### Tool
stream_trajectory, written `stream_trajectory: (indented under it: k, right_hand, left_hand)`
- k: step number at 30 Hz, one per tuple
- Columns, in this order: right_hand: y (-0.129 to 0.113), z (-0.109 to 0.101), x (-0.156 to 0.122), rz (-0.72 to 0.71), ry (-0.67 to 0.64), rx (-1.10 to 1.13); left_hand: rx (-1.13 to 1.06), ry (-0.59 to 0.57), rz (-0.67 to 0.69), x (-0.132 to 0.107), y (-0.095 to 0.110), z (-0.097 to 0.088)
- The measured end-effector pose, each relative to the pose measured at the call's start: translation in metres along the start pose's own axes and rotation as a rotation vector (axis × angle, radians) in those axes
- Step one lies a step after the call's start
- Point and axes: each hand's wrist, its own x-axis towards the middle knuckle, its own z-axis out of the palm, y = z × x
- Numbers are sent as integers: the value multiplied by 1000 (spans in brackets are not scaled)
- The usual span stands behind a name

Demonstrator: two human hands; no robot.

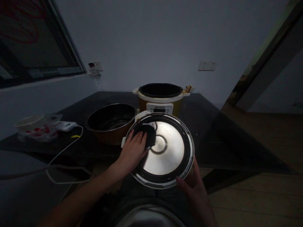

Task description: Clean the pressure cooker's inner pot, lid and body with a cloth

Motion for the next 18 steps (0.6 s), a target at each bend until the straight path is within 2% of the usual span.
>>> stream_trajectory:
  k: [7,13,18]
  right_hand:
    - [9,-6,6,-38,-9,21]
    - [-1,2,0,-5,26,5]
    - [2,0,2,-10,19,16]
  left_hand:
    - [-11,-28,-24,7,-2,-6]
    - [-27,21,-87,24,2,-3]
    - [-64,37,-44,28,-14,-12]
